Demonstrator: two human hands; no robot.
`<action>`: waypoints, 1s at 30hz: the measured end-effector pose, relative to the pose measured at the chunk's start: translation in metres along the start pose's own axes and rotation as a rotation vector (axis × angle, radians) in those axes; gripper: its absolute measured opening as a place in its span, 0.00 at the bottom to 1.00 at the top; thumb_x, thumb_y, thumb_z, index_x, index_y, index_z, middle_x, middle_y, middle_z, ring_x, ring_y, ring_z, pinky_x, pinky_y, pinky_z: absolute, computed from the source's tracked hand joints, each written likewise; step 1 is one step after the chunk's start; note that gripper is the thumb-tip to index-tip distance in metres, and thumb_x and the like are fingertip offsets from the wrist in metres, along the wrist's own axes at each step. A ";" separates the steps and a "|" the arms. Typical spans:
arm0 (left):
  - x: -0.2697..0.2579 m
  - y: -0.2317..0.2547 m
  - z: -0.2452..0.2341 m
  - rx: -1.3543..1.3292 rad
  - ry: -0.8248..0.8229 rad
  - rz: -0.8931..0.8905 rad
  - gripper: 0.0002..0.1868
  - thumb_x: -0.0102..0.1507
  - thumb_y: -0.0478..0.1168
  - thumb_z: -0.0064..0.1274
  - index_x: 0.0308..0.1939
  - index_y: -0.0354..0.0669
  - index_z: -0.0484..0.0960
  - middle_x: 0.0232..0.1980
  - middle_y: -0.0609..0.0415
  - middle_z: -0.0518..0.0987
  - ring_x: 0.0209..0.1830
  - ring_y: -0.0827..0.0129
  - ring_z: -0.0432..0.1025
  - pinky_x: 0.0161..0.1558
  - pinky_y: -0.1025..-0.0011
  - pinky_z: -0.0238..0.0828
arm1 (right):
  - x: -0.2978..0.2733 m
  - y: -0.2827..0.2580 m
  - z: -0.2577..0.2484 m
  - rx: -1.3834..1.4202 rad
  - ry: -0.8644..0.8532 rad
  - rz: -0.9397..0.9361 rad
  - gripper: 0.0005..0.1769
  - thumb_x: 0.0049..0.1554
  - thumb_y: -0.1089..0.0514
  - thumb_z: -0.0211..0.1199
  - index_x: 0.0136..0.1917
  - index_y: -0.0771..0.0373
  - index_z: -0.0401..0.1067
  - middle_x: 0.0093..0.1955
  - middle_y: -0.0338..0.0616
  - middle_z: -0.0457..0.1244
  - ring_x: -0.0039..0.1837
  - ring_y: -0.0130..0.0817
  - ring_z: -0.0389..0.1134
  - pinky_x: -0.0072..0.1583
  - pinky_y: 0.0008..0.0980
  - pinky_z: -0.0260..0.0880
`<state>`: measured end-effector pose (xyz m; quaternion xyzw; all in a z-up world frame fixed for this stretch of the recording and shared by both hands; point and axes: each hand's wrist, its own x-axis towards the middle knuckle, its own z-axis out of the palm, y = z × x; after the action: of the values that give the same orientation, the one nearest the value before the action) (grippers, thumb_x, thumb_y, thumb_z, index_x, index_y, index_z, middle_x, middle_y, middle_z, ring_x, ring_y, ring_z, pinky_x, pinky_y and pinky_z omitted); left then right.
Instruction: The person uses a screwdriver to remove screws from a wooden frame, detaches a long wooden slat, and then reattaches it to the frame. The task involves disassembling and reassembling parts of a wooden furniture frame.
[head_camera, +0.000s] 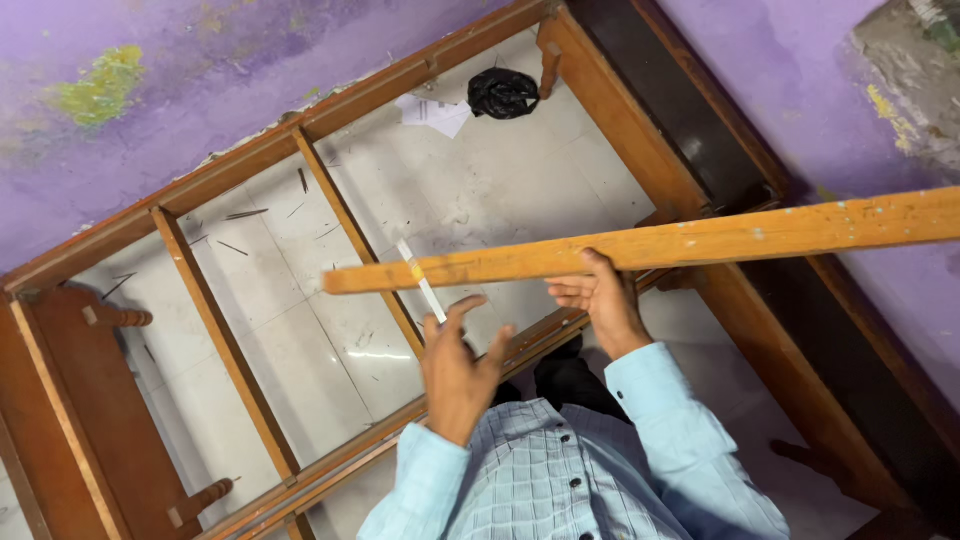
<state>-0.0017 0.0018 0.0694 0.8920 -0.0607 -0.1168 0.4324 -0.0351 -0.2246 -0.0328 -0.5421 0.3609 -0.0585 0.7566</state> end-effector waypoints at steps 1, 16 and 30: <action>-0.004 -0.009 -0.003 -0.019 0.025 -0.001 0.27 0.55 0.47 0.70 0.57 0.54 0.80 0.37 0.49 0.69 0.24 0.63 0.68 0.32 0.63 0.71 | 0.001 0.001 -0.007 0.075 -0.057 0.015 0.32 0.62 0.39 0.50 0.61 0.70 0.69 0.48 0.61 0.72 0.46 0.43 0.74 0.50 0.36 0.74; -0.025 -0.022 -0.019 -0.041 0.206 0.130 0.14 0.60 0.43 0.65 0.47 0.46 0.82 0.36 0.52 0.66 0.20 0.68 0.64 0.24 0.67 0.66 | -0.012 -0.002 -0.003 0.570 -0.316 -0.088 0.32 0.57 0.36 0.54 0.62 0.64 0.71 0.50 0.57 0.71 0.47 0.44 0.68 0.51 0.39 0.67; -0.038 -0.016 -0.015 -0.142 0.139 0.084 0.17 0.59 0.42 0.65 0.51 0.46 0.83 0.34 0.55 0.67 0.22 0.71 0.64 0.26 0.70 0.67 | -0.024 -0.007 -0.008 0.567 -0.322 -0.092 0.31 0.54 0.41 0.56 0.63 0.63 0.70 0.53 0.57 0.70 0.50 0.44 0.69 0.53 0.39 0.66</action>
<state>-0.0346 0.0311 0.0722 0.8617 -0.0594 -0.0404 0.5024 -0.0554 -0.2218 -0.0159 -0.3276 0.1813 -0.1043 0.9214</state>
